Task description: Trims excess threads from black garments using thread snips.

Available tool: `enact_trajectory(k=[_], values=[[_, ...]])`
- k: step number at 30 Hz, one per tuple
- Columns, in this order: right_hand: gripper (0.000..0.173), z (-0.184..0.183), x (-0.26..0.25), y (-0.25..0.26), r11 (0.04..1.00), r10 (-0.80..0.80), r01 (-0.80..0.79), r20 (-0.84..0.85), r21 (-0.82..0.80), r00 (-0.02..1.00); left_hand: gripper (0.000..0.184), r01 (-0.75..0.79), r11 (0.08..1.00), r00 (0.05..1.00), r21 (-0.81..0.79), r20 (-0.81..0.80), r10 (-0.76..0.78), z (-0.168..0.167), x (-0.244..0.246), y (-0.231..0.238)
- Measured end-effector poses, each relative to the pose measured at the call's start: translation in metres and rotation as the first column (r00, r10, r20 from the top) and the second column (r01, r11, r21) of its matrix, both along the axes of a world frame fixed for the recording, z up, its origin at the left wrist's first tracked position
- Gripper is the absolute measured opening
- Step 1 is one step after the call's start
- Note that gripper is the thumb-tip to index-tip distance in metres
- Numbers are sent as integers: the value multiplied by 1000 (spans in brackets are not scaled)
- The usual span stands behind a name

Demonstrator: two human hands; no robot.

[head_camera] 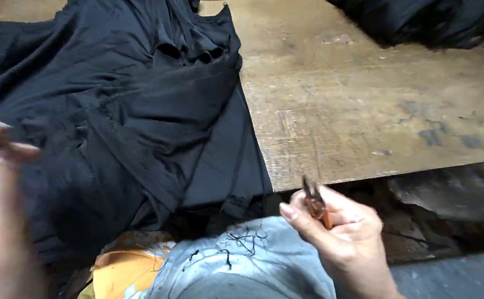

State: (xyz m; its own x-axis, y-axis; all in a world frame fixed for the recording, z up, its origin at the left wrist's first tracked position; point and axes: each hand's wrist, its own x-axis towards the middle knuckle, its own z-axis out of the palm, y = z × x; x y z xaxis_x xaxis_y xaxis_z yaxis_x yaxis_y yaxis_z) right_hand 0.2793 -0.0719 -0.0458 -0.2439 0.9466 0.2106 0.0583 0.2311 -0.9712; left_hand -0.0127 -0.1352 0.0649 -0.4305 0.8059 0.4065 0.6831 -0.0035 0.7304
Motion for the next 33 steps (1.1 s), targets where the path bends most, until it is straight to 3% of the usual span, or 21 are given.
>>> enact_trajectory(k=[3,6,9,12,15,17,19,22,26,29,33], values=[[3,-8,-11,-11,1000,29,-29,-1,10,1000,20,276,961,941,19,-207,-267,-45,23,7],[7,-1,-21,-9,998,39,-42,50,55,998,35,331,943,932,-35,-145,-333,-80,62,9],[12,7,-22,-3,998,51,-55,73,44,996,42,318,948,945,8,-79,-317,-94,79,11],[19,9,-24,-1,997,47,-52,87,58,995,43,351,936,937,29,-16,-350,-93,83,16],[25,10,-27,-1,993,73,-80,84,92,994,50,376,927,885,-7,298,-357,-83,85,16],[28,12,-28,0,987,114,-121,72,107,991,55,414,910,783,-31,521,-339,-74,81,13],[24,13,-31,1,976,154,-161,57,147,986,56,437,898,716,-39,619,-322,-69,76,9],[7,12,-35,3,936,137,-161,97,312,986,55,425,904,732,-51,606,-310,-68,73,2],[1,17,-38,-1,926,103,-136,110,351,989,44,391,920,753,-16,580,-310,-70,71,-3],[9,18,-33,-5,876,116,-193,195,442,974,39,362,932,775,-1,555,-300,-69,71,-6],[21,11,-27,-15,789,316,-436,321,433,893,37,339,941,705,12,659,-263,-66,70,-10]])
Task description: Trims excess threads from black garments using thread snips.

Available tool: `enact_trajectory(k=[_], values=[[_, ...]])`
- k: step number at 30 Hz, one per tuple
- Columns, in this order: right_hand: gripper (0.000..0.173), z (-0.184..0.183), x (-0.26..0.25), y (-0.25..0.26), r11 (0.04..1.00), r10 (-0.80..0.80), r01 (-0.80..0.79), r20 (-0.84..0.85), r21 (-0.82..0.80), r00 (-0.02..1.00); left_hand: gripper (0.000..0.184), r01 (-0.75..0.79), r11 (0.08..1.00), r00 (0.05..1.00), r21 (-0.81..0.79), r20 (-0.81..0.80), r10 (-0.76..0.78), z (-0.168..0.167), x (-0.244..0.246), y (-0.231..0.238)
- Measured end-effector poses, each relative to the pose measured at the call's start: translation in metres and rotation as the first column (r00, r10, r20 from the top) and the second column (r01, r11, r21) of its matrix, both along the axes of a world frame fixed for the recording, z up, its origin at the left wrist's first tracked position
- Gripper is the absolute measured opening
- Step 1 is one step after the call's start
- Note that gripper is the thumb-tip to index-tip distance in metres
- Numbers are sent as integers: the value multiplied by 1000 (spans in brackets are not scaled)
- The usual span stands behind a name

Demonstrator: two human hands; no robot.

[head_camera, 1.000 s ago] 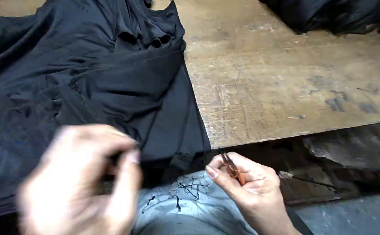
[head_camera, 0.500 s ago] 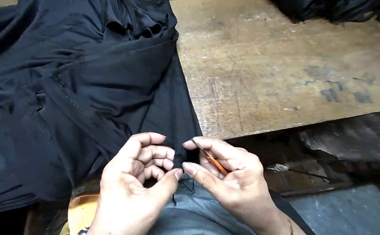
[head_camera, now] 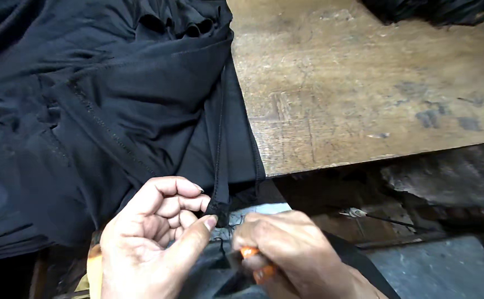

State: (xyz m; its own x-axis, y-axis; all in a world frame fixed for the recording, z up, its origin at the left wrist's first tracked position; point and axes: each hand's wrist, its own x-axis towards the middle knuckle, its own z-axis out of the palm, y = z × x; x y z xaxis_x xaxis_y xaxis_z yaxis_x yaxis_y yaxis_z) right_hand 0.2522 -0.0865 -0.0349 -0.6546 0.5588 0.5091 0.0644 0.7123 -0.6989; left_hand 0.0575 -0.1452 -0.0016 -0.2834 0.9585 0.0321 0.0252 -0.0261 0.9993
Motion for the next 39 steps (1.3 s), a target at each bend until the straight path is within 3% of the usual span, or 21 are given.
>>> enact_trajectory(k=[3,8,12,16,20,39], values=[[17,-3,0,-7,998,49,-49,-3,-35,999,36,-26,999,996,-33,88,29,-2,0,-2],[56,7,14,3,983,-165,166,10,-74,986,34,-54,999,991,3,121,53,1,-3,-5],[42,6,22,16,947,-310,305,43,98,950,35,-64,998,982,-25,176,67,7,-3,-6],[42,2,17,14,967,-231,226,30,116,972,29,-55,994,934,-91,347,83,9,-3,-6],[42,-1,8,12,967,-219,217,2,135,976,27,-46,994,909,-101,407,84,9,-2,-7],[37,5,-6,13,940,-258,242,39,241,965,37,-96,993,971,-63,214,107,7,1,-9]])
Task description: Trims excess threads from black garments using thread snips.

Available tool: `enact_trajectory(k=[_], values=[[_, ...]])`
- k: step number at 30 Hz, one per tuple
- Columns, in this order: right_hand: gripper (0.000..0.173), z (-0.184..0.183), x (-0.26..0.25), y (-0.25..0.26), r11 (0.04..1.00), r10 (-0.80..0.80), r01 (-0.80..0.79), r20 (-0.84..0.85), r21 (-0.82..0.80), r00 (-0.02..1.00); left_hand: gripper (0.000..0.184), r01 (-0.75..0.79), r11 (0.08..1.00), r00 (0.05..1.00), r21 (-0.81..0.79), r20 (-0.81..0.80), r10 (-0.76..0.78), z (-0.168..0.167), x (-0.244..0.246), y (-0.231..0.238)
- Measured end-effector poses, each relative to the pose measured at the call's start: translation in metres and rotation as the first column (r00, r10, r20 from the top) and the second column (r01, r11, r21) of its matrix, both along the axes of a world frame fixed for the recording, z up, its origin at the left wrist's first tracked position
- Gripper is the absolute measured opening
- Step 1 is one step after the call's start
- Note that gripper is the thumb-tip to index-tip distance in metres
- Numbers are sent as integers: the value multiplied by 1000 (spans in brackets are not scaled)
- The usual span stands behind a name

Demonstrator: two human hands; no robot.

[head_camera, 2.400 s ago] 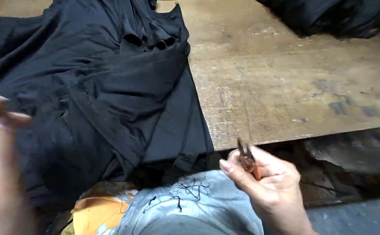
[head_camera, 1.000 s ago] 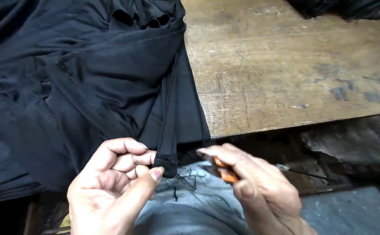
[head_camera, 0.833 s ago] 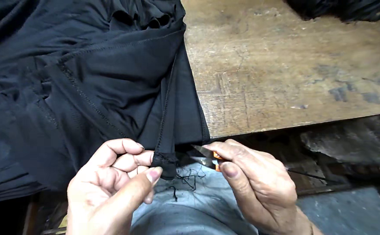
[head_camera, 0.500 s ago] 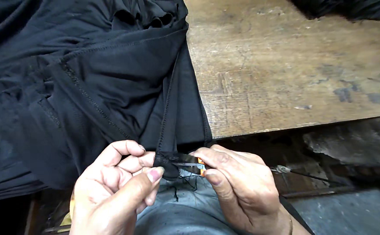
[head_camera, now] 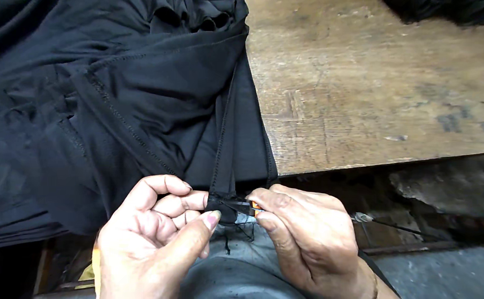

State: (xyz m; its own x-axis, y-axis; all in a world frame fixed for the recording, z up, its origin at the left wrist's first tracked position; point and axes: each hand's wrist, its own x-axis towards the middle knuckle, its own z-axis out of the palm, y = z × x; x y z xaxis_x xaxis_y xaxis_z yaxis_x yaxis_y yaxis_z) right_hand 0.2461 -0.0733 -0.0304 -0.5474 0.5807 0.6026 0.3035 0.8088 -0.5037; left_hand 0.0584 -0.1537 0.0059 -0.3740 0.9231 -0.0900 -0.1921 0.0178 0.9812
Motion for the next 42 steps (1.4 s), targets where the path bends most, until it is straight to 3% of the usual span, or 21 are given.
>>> enact_trajectory(k=[20,27,42], values=[[37,-2,0,-1,998,-47,45,34,44,998,51,-35,998,996,50,-83,39,0,7,3],[42,-5,5,-3,1000,-9,9,18,-11,1000,53,-45,997,992,61,-114,52,0,5,3],[36,-8,1,-1,999,-36,36,23,15,999,56,-46,991,888,130,-448,100,-6,12,4]])
